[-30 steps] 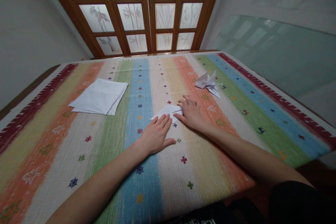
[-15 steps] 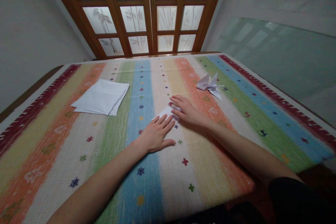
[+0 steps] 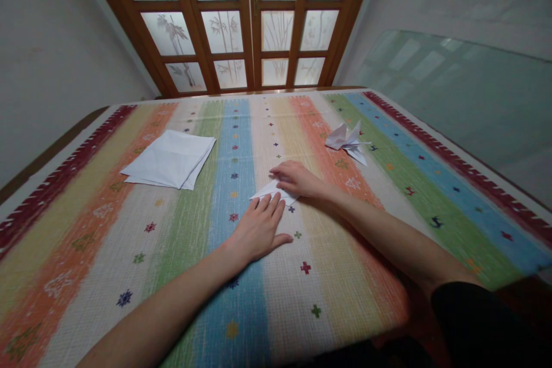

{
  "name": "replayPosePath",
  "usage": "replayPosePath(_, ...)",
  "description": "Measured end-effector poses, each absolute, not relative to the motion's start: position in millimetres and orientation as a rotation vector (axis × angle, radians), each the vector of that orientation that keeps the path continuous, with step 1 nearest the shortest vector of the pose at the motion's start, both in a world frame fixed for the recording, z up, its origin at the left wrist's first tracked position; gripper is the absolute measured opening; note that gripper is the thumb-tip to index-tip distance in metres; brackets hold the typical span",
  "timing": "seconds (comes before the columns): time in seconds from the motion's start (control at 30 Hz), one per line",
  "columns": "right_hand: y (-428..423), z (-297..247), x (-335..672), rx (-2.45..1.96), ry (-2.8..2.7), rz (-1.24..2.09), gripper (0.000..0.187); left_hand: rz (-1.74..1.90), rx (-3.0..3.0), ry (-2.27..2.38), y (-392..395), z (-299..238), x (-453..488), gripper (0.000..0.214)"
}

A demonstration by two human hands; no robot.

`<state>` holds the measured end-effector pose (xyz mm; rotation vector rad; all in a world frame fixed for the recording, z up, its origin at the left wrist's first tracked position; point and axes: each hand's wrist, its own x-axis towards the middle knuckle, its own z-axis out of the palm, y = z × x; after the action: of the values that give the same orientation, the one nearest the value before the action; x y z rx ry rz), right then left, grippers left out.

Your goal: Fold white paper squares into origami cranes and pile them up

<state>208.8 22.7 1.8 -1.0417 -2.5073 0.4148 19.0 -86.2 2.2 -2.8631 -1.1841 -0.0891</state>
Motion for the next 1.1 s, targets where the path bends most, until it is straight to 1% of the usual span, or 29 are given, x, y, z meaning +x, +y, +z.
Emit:
replayPosePath(0.07,23.9,1.4,209.3,-1.035,-2.541,0.385,0.018,-0.079,-2.851,-1.190,-86.2,1.0,18.7,0.076)
replayPosePath(0.33,17.6,0.7,209.0,-0.965,-2.473,0.349,0.007,-0.106,-2.865,-1.202,-86.7,2.5,18.7,0.075)
replayPosePath(0.77,15.6,-8.8,211.8,-0.886,-2.486,0.308,0.016,-0.122,-2.846,-1.177,-86.5,6.1,17.3,0.071)
replayPosePath(1.1,7.5,-8.5,213.4,-0.789,-2.462,0.052,0.021,-0.132,-2.839,-1.166,-85.5,5.7,17.2,0.072)
